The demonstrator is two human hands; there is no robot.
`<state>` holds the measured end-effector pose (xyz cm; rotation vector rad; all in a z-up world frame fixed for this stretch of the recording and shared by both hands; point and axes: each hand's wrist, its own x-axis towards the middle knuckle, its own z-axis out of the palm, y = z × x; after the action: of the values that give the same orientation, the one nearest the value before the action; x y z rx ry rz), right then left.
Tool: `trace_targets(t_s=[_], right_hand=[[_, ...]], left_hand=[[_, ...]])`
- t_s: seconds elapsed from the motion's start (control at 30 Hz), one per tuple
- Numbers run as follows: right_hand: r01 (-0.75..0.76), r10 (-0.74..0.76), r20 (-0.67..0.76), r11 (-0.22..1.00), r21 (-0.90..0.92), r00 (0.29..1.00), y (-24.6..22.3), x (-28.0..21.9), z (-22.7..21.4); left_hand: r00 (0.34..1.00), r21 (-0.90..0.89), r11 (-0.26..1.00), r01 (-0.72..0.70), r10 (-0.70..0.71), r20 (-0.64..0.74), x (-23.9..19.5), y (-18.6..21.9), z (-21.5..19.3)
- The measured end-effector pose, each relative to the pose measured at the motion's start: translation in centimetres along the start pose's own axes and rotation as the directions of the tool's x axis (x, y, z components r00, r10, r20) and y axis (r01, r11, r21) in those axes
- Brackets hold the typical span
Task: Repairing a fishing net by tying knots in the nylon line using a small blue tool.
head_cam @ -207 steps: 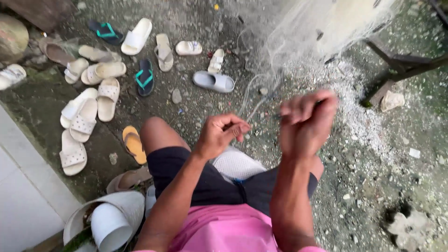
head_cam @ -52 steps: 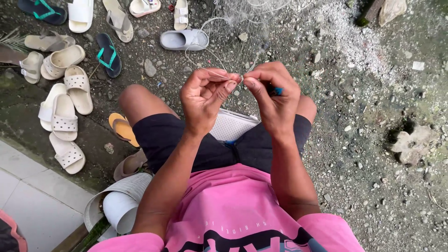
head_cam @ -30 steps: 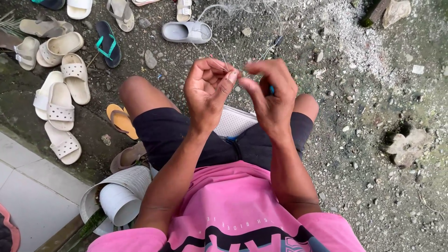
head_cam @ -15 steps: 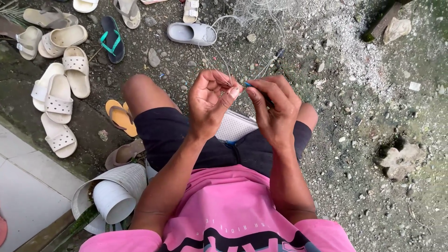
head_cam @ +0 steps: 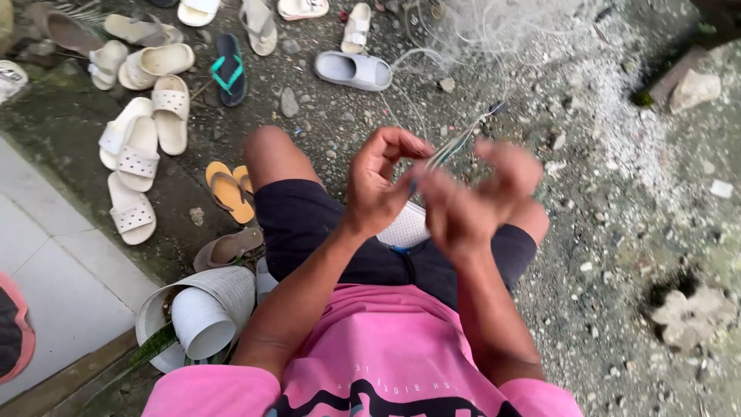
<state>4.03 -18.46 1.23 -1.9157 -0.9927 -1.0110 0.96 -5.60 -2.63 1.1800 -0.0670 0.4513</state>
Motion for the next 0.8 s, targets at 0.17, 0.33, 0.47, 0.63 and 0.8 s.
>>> trace_targets(t_s=[0.17,0.33,0.47,0.63,0.8], right_hand=[[0.247,-0.268,0.147,0.958,0.149,0.952,-5.0,2.5,-3.3],[-0.088,0.129,0.386,0.989,-0.121,0.914,-5.2,-1.4,-4.0],[-0.718,0.640,0.326,0.611,0.333,0.695,-3.6,0.2,-2.5],[-0.742,0.657,0.349,0.615,0.266,0.669,-2.9,1.0,-2.1],[-0.734,0.601,0.440,0.633,0.248,0.667,-3.9,2.0,-2.5]], left_hand=[[0.996,-0.140,0.987,0.082,-0.085,-0.014,0.1,2.5,0.7],[0.993,-0.237,0.967,0.089,-0.104,-0.054,0.3,1.4,0.5],[0.990,-0.254,0.961,0.111,-0.130,-0.058,0.3,1.7,0.9],[0.992,-0.214,0.971,0.103,-0.116,-0.050,0.1,1.7,0.8],[0.991,-0.226,0.971,0.073,-0.096,-0.091,0.2,1.5,0.8]])
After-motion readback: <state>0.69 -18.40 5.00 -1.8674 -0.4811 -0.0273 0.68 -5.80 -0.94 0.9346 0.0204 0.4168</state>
